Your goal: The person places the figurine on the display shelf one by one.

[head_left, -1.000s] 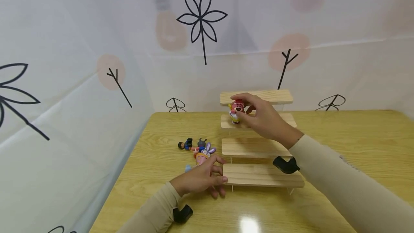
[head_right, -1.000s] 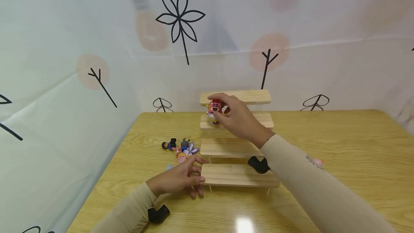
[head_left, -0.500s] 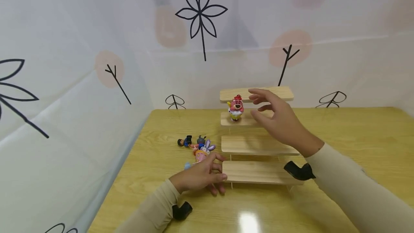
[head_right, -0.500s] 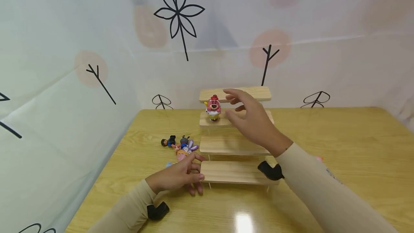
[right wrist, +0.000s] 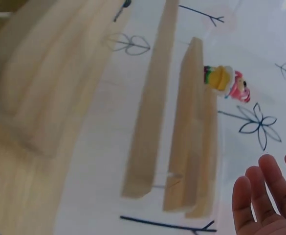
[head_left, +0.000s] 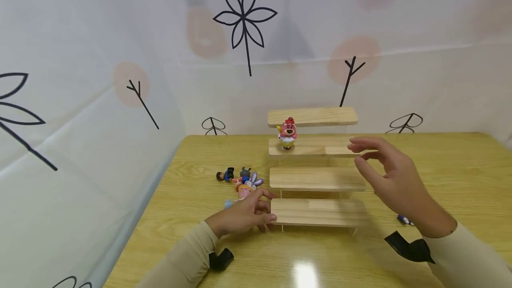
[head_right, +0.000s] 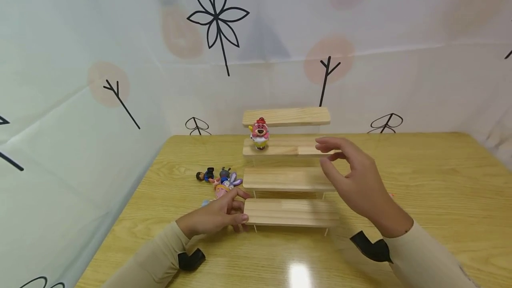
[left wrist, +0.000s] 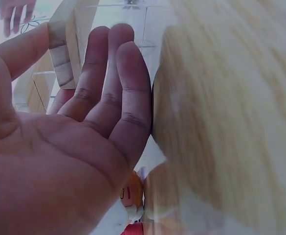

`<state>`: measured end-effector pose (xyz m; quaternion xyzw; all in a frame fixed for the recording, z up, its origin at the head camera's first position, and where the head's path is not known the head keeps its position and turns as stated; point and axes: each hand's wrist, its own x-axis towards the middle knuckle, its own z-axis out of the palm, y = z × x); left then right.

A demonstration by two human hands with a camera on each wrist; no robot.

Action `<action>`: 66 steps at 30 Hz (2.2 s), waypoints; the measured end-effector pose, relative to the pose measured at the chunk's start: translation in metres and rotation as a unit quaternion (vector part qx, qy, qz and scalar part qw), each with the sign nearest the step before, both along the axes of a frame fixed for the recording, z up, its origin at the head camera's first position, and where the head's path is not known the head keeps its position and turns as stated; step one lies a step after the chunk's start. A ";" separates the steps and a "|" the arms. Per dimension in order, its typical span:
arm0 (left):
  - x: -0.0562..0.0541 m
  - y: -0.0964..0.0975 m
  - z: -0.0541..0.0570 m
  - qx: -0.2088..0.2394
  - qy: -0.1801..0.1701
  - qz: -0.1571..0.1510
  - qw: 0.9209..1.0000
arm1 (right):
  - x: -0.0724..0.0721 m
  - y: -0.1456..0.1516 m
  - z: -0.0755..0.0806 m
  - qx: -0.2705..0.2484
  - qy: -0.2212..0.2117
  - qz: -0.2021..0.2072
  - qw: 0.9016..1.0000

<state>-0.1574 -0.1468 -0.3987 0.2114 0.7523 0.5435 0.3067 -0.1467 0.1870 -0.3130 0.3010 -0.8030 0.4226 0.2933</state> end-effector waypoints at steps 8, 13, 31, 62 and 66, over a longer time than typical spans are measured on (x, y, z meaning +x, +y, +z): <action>-0.002 0.001 -0.001 -0.005 0.012 0.001 1.000 | 0.001 0.024 -0.023 -0.013 -0.051 -0.047 0.998; -0.003 0.000 -0.001 0.002 0.011 0.003 1.000 | 0.004 0.034 -0.032 0.001 -0.099 -0.069 0.993; 0.000 -0.001 -0.001 -0.003 0.006 0.006 1.000 | -0.011 0.083 -0.055 0.056 -0.157 -0.132 0.977; 0.000 -0.002 -0.007 0.008 -0.015 0.007 1.000 | -0.020 0.112 -0.071 0.136 -0.258 -0.137 0.947; 0.001 -0.002 -0.008 0.009 -0.020 0.011 1.000 | -0.021 0.113 -0.073 0.158 -0.274 -0.118 0.941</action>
